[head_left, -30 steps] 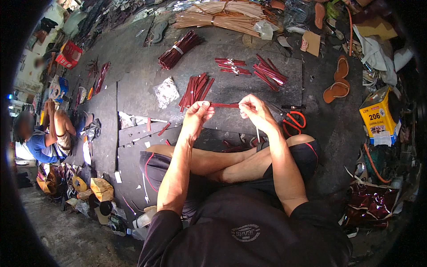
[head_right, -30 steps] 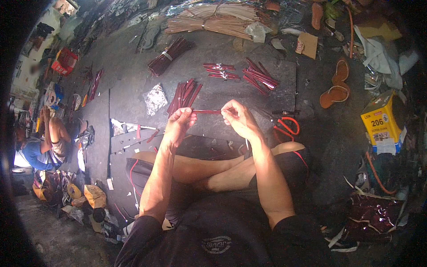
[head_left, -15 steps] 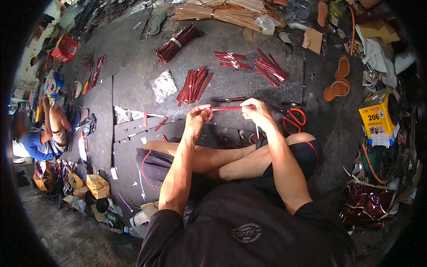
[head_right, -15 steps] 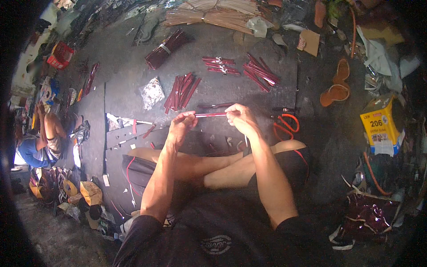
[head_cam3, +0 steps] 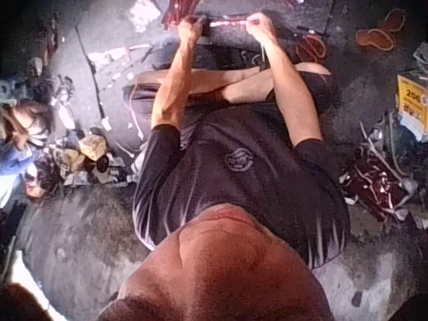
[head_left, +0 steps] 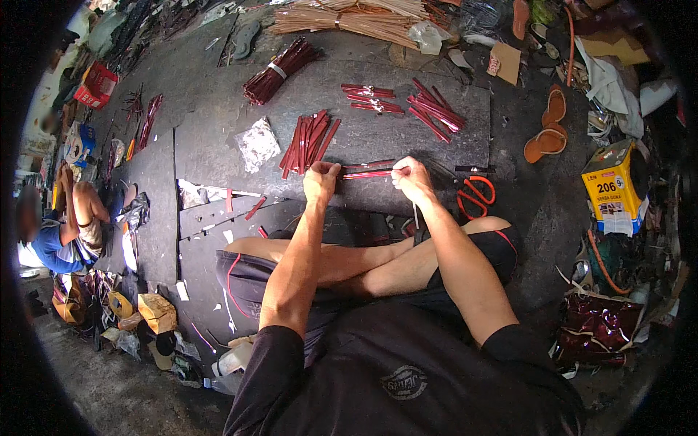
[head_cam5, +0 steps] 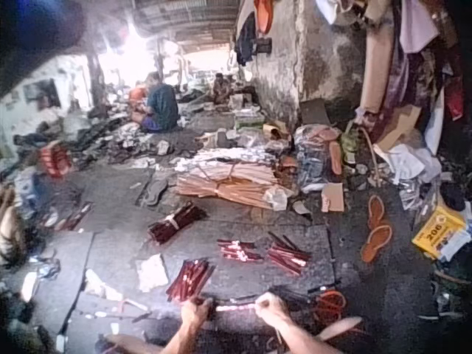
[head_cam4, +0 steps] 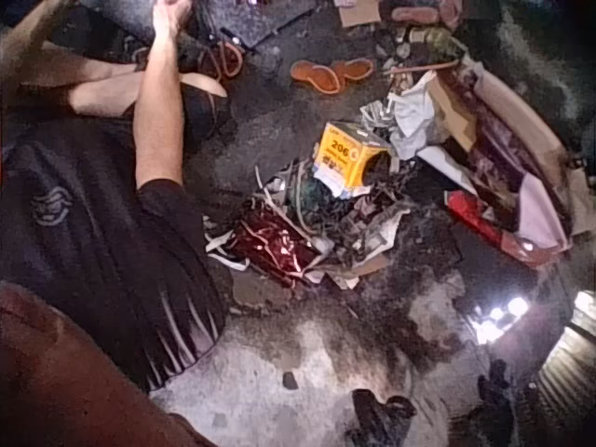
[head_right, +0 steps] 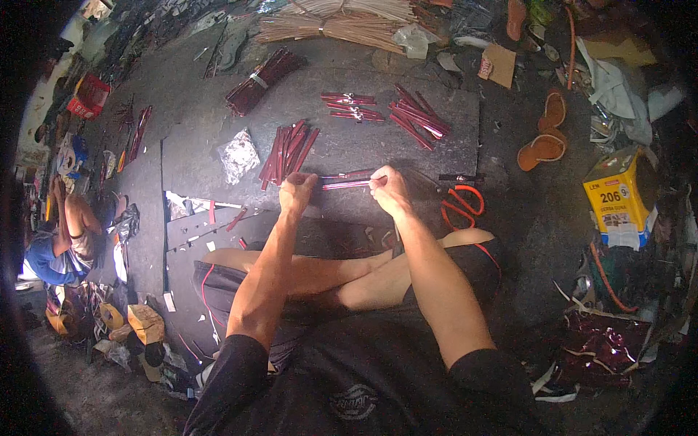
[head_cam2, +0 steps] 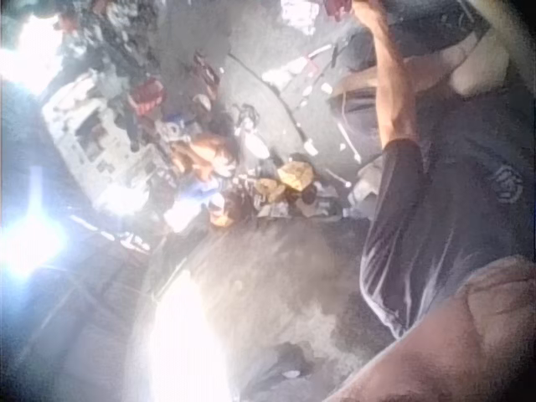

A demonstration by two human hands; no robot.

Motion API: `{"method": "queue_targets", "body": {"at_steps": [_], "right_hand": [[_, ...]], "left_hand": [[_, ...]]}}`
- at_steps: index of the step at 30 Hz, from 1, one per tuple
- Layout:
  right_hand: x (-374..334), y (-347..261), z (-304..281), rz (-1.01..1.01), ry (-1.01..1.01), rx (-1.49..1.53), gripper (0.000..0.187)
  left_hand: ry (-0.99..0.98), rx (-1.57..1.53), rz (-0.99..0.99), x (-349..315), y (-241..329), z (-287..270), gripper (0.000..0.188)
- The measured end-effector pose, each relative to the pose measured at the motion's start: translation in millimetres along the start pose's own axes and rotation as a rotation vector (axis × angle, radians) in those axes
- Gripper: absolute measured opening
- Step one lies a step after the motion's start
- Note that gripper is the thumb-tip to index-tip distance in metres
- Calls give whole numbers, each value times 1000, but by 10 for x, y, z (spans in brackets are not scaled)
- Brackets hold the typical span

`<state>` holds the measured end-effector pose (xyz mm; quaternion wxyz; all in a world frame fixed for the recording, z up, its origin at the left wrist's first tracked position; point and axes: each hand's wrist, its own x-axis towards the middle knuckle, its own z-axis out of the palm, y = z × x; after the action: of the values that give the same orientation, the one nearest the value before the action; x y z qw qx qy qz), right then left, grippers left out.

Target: The person sits on the floor and repeatedly cuts red plastic strips into shorter pieces using red-handled scissors. They then insert a small white object into the cut strips and place the finished pieces on the floor.

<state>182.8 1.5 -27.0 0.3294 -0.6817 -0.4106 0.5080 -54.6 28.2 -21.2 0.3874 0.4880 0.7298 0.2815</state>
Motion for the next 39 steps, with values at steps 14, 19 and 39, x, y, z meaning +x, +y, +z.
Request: {"method": "queue_targets", "body": {"at_steps": [14,19,39], "right_hand": [[12,25,1,6,4,21,12],[50,70,16,29,-10,39,13],[7,15,-14,3,-28,-20,12]], "left_hand": [[123,-91,231,-126,9,40,18],[-52,76,316,-36,-58,-31,20],[-138,31,224,6,51,-130,19]]}}
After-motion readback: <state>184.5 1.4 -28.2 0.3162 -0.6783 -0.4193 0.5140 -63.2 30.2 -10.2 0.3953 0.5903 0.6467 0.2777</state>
